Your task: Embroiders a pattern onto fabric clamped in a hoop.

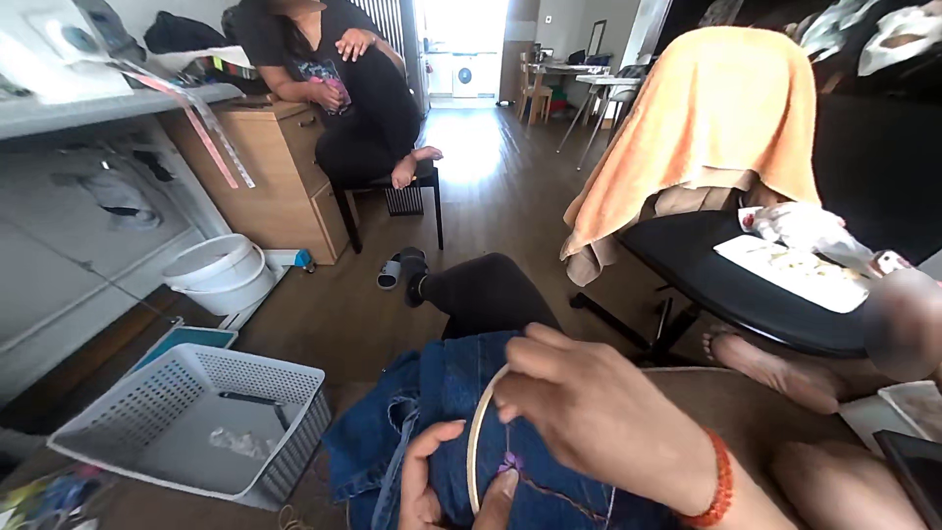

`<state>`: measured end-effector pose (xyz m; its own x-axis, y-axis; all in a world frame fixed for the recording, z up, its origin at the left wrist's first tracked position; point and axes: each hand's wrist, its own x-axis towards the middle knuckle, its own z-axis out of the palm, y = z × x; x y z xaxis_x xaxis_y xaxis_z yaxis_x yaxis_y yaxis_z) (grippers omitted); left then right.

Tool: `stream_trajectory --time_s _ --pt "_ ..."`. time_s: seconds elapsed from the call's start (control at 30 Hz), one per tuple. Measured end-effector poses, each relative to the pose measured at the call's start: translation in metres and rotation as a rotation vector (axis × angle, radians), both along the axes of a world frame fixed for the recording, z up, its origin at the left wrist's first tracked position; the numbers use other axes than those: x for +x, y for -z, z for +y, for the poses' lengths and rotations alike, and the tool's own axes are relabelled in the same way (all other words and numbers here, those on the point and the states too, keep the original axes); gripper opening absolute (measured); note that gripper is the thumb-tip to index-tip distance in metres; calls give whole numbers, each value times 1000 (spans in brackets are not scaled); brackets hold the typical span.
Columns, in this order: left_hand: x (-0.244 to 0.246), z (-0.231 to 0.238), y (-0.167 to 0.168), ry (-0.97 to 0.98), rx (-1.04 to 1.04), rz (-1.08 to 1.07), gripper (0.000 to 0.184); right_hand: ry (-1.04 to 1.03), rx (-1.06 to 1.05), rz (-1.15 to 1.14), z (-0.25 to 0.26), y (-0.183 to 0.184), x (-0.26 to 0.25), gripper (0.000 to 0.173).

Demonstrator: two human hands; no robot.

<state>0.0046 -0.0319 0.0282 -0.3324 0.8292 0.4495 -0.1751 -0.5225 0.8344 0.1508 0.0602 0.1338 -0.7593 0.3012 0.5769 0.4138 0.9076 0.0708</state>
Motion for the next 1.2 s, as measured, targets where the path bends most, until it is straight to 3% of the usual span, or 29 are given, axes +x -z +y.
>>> stream_trajectory --time_s 0.17,0.37,0.47,0.67,0.83,0.93,1.2 --pt "-1 2 2 -28 -2 -20 55 -34 -71 -5 -15 0 26 26" --pt "0 4 8 -58 122 53 53 -176 -41 -1 -33 -9 -26 22" --pt "2 2 3 -84 103 59 56 -125 -5 16 -15 -1 -27 18" --pt "0 0 3 -105 17 47 58 46 -4 11 -11 2 18 27" --pt "0 3 5 -59 62 14 53 -124 -121 12 -32 -3 1 24" --pt "1 3 7 -58 101 53 54 -184 -88 19 -28 -3 -22 19" --pt "1 -1 2 -74 11 24 57 26 -43 20 -8 8 19 26"
